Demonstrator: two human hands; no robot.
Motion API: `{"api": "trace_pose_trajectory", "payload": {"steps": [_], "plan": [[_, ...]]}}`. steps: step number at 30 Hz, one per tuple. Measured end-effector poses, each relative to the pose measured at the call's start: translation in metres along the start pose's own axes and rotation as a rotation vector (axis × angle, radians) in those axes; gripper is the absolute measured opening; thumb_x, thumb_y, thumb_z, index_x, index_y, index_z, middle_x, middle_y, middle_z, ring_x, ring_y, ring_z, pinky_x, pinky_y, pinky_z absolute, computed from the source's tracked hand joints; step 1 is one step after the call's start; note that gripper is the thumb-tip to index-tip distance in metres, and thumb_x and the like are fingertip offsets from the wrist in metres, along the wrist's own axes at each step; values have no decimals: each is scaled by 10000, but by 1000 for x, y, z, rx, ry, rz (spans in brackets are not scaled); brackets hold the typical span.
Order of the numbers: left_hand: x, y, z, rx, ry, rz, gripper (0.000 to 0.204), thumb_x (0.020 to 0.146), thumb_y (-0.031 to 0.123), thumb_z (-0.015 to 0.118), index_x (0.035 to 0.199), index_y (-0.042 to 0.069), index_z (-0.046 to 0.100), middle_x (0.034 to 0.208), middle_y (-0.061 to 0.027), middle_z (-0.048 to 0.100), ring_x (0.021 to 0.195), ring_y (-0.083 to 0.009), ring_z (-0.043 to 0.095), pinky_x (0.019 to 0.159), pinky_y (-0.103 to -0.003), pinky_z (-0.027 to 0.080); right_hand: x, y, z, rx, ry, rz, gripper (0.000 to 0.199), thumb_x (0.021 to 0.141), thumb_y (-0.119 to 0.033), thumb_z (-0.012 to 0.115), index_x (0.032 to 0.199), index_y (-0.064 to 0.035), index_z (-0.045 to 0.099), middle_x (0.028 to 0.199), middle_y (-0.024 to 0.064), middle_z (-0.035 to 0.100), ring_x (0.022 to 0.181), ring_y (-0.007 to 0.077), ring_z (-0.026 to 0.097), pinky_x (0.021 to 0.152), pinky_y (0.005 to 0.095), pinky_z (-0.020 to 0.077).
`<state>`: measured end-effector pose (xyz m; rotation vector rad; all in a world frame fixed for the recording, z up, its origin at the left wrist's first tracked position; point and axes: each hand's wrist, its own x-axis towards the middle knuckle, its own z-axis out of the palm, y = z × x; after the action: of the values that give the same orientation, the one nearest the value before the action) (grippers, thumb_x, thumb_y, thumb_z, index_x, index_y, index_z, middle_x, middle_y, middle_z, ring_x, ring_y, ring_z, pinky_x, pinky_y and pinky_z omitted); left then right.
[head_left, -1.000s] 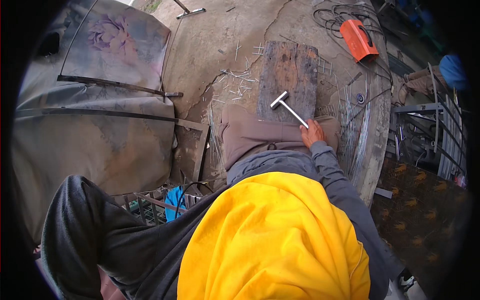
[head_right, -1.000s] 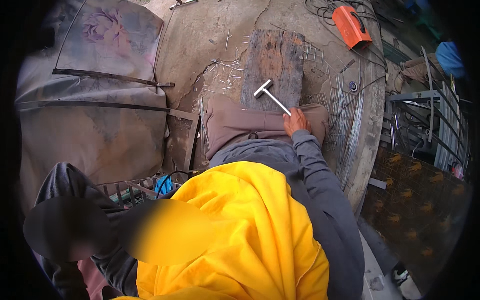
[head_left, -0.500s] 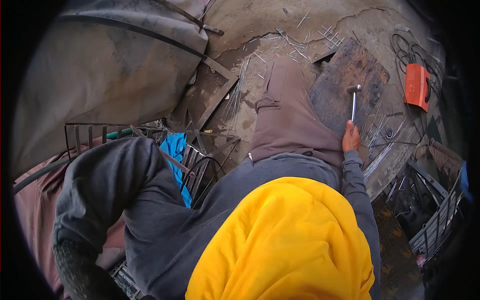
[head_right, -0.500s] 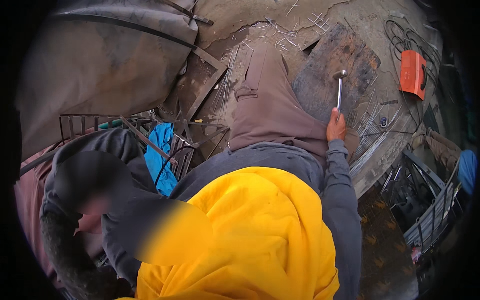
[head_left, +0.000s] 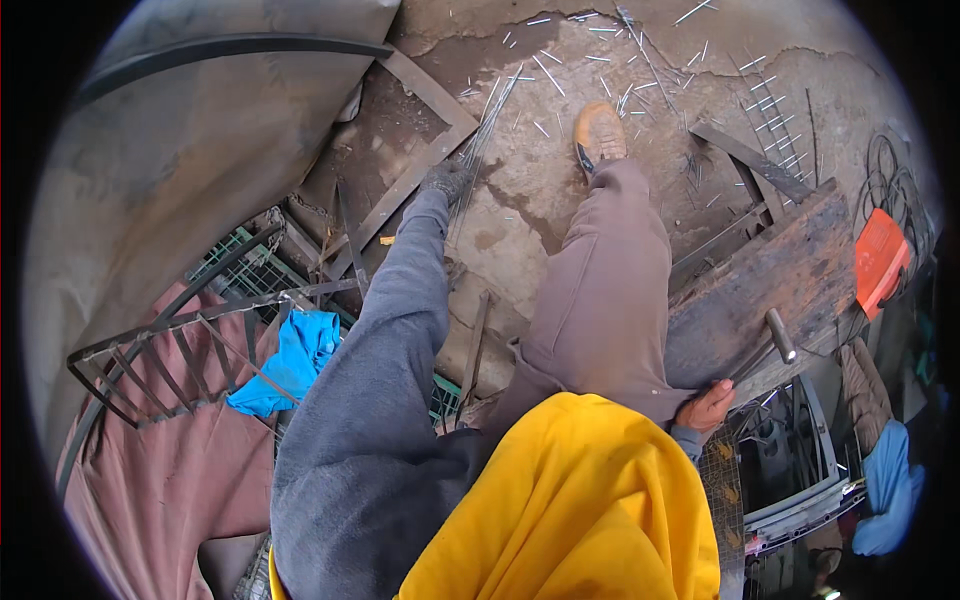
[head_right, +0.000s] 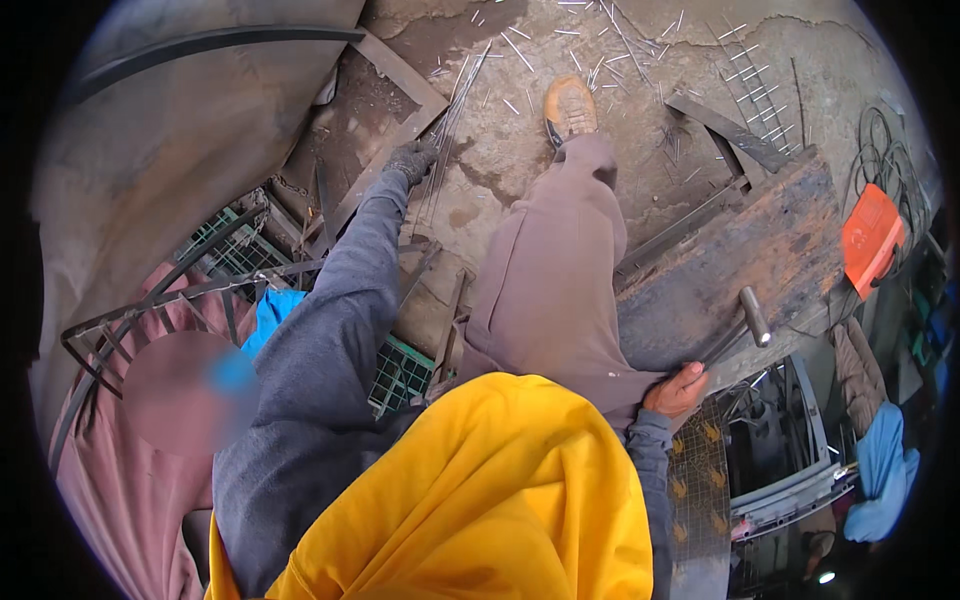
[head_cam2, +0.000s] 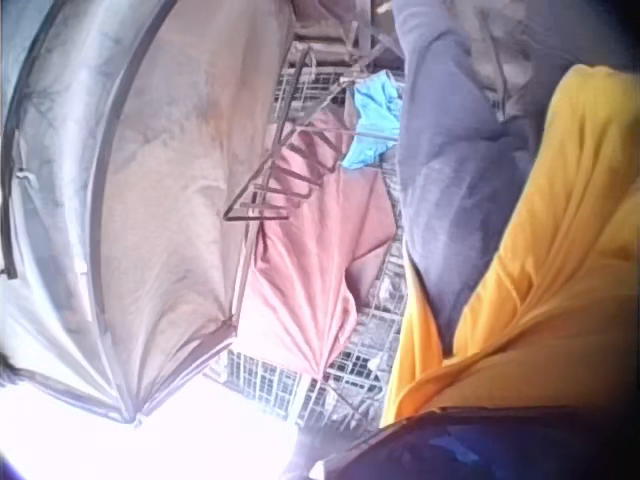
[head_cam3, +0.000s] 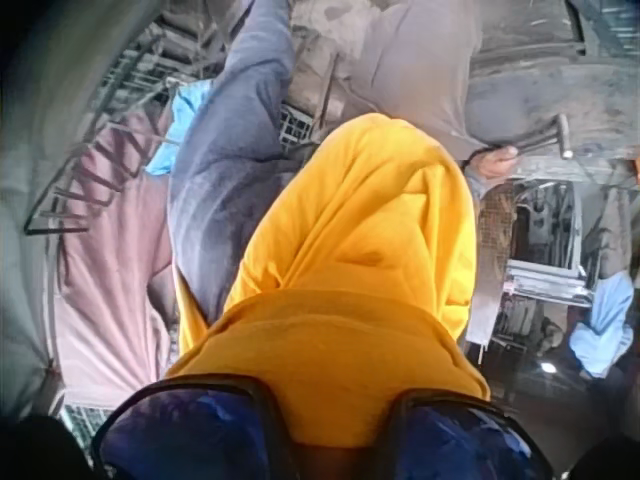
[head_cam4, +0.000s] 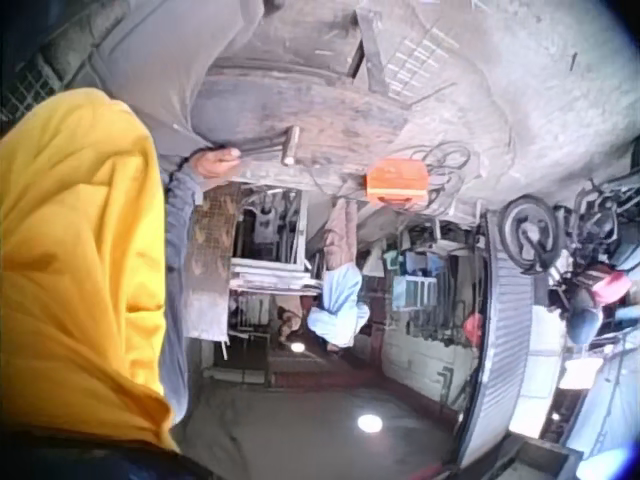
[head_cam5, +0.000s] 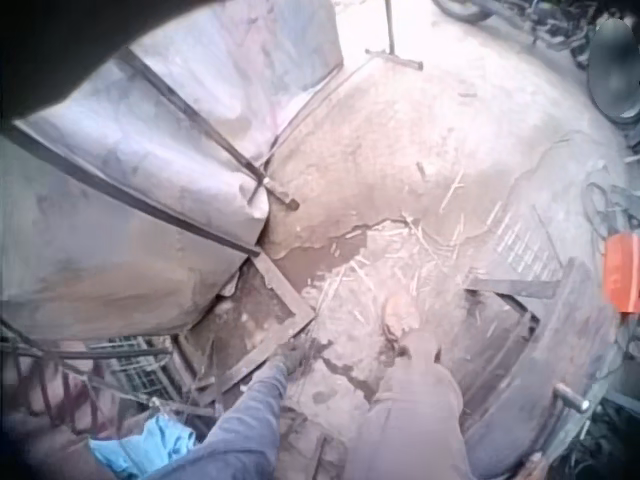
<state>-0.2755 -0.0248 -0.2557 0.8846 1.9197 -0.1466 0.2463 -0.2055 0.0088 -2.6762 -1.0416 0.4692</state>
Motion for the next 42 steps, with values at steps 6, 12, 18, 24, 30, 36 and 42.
{"api": "trace_pose_trajectory", "payload": {"steps": [6,12,18,24,30,36,42], "plan": [[33,-39,57,180,111,-178,382,833,382,602,1030,72,705,1061,-238,661,1014,-370,645,885,-424,500,1,11,7,217,-8,90,536,981,-552,399,908,-29,490,812,13,424,696,116,368,614,261,340],[45,-13,68,243,106,-209,352,836,386,631,1089,146,684,1136,-196,649,1066,-365,619,929,-435,474,-4,2,8,255,98,326,543,959,-583,406,919,-50,502,801,2,424,670,82,362,563,200,305],[57,-1,66,337,73,-195,365,831,383,640,1085,122,659,1078,-224,637,1045,-386,615,906,-455,476,-2,-17,17,180,179,322,559,961,-593,356,906,-57,505,622,-43,330,547,60,291,503,213,224],[31,13,85,367,-61,9,338,846,380,621,1007,83,628,1011,-228,648,1010,-391,622,873,-462,481,2,-15,6,196,63,284,530,968,-578,366,923,-66,494,653,-35,334,586,73,320,538,217,268],[-40,47,121,-114,-58,50,267,905,308,529,1032,76,567,1011,-242,649,899,-444,622,829,-498,485,-1,-21,6,150,45,145,469,1024,-444,352,871,-33,518,643,2,386,584,113,373,555,277,320],[-51,10,120,-142,58,522,263,915,274,553,1028,38,588,858,-145,649,728,-261,639,694,-413,506,-3,-30,5,61,53,-9,442,1011,-418,404,874,-26,553,754,197,623,701,394,598,648,483,431],[-99,85,45,-375,143,403,247,907,269,595,1006,43,616,745,-70,602,634,-162,570,579,-332,479,2,-12,0,48,86,9,443,972,-500,429,880,-84,550,793,240,632,753,482,576,657,564,410]]}}
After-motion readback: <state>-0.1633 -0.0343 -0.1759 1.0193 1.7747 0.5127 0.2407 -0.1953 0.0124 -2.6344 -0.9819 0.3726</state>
